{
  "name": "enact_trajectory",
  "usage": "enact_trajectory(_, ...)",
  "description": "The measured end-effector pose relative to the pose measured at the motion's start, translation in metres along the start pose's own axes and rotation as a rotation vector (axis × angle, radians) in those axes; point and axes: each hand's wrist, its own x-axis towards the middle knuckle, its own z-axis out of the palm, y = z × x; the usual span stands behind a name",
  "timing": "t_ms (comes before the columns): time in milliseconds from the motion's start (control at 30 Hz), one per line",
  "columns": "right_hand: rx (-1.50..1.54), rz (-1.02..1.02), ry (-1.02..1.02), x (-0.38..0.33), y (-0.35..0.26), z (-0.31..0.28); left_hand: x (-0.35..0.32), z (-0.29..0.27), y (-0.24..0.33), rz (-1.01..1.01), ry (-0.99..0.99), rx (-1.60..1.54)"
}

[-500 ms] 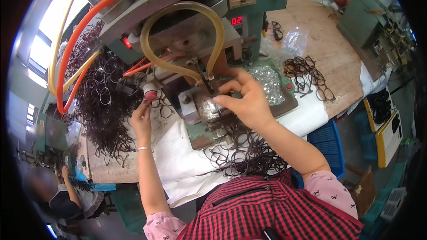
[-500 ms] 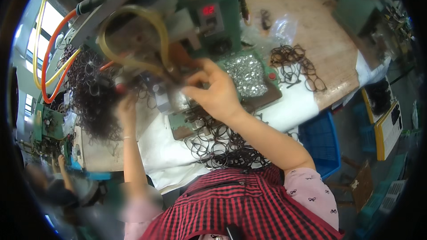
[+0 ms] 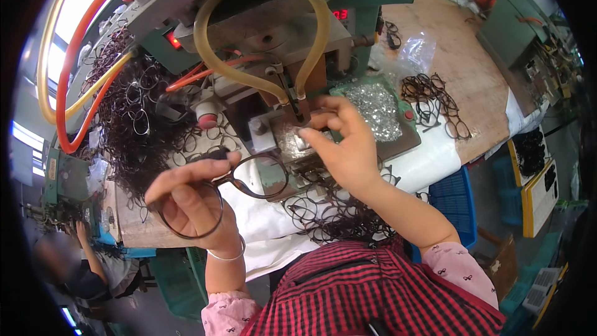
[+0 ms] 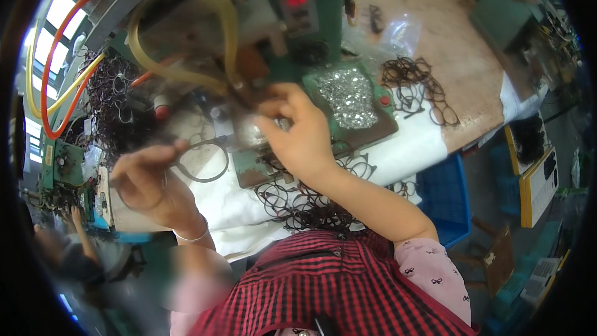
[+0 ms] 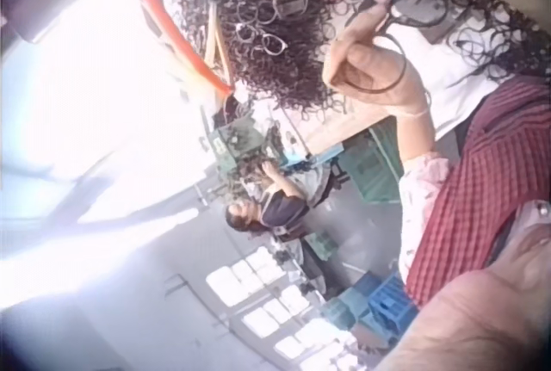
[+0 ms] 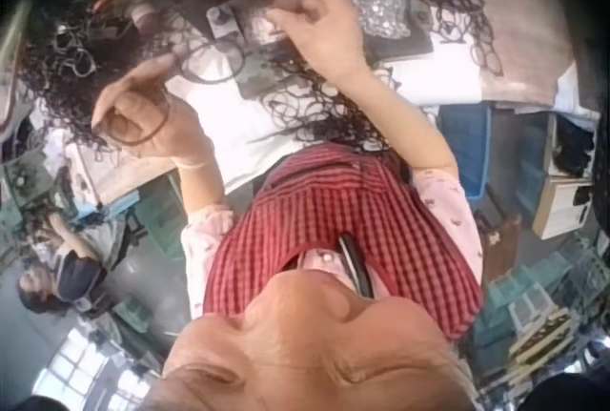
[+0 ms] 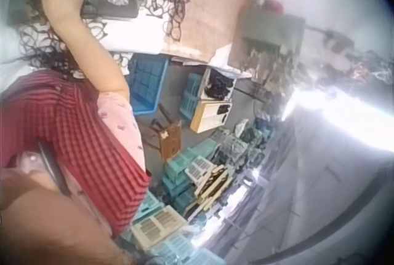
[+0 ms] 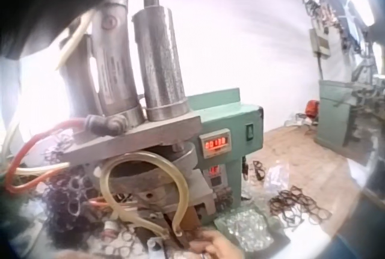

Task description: The person repeatedly picks up eyeglass frames and small transparent components from a tray, places them into a press machine, and removes the assembled units. The person handles the frames and components by hand throughout the process.

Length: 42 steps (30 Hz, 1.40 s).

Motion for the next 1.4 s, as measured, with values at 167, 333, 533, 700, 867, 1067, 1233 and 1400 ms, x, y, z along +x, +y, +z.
enact_trajectory(167, 0.22, 0.057, -0.003, 0.005, 0.015, -0.017, 0.015, 0.028, 0.027, 0.014, 0.03, -0.177)
enact_trajectory(333, 0.569, 0.242, 0.113, 0.024, 0.03, -0.051, 0.04, 0.035, -0.009, -0.08, 0.02, 0.027)
enact_trajectory(533, 0.227, 0.098, 0.036, 0.013, 0.019, -0.042, 0.023, 0.026, 0.015, -0.342, -0.292, 0.058)
enact_trajectory(700, -0.231, -0.277, 0.011, 0.01, 0.011, -0.023, -0.007, 0.01, 0.002, -0.451, -0.174, 0.184)
enact_trajectory(867, 0.059, -0.085, -0.043, 0.008, 0.013, -0.011, 0.006, 0.009, 0.021, -0.006, -0.122, 0.026)
enact_trajectory(1067, 0.189, -0.071, -0.067, 0.008, 0.01, -0.007, 0.032, 0.019, -0.012, -0.025, 0.084, -0.054)
enact_trajectory(1233, 0.276, -0.016, -0.047, -0.001, 0.003, -0.007, 0.032, 0.027, -0.004, -0.068, 0.097, 0.047)
enact_trajectory(1400, -0.486, -0.376, -0.149, -0.011, -0.013, -0.05, -0.002, 0.016, 0.006, 0.218, -0.352, 0.005)
